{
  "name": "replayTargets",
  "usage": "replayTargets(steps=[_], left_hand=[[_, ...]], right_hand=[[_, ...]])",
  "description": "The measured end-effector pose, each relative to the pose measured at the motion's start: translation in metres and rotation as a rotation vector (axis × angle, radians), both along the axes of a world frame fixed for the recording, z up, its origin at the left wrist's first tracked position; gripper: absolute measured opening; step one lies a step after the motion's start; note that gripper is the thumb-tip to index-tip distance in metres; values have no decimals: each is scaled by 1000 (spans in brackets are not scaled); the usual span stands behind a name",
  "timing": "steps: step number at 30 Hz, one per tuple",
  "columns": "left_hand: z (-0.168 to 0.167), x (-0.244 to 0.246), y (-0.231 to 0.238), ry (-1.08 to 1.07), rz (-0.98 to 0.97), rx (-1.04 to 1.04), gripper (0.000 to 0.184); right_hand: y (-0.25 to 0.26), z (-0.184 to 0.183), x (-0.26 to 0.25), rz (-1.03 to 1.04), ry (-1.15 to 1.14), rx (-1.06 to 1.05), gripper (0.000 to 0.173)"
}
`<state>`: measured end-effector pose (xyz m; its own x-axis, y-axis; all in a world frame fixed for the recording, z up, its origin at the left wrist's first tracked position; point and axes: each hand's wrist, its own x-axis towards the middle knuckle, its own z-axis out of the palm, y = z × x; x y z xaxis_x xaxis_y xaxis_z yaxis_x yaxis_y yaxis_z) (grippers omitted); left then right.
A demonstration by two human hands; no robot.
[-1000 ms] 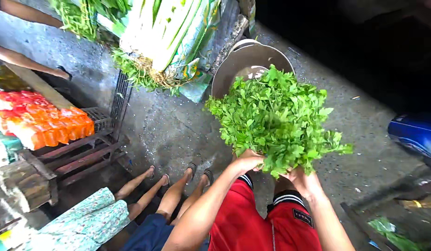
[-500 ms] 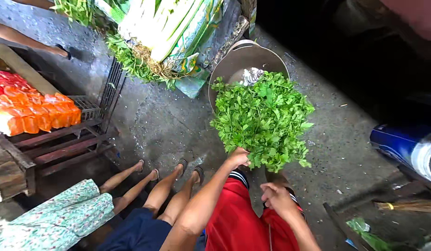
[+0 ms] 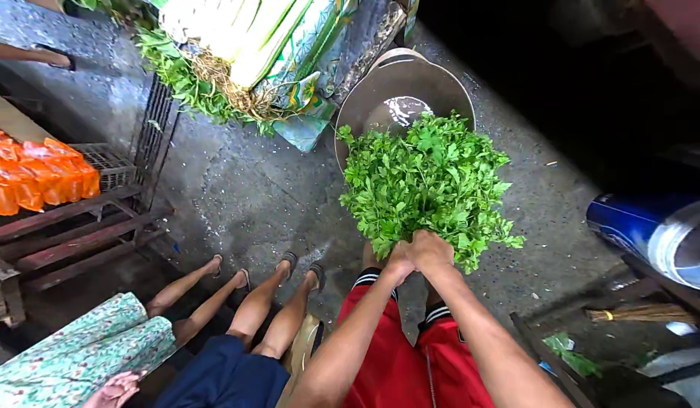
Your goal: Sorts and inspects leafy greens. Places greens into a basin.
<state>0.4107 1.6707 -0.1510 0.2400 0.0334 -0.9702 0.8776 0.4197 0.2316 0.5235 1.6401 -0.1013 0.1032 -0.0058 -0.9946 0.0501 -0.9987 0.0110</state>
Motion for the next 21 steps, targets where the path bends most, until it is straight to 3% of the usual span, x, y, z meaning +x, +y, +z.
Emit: replayTargets(steps=[4,8,12,16,21], left_hand=[[3,-3,1,-59,59,6,37],[19,13,13,-75,205,7,38],[-2,1,15,-103,19,-11,47],[-2,-3,8,-84,8,-72,47],[-9,1,12,-215,-30,20,40]], right_hand=[[17,7,-3,60,-57,16,37],[25,5,-10,75,-172,67,36],[19,-3,-15,99,-150,51,41],[14,-6,-15,126,-84,7,44],[-11,-21,-29,-17,-421,322,35]])
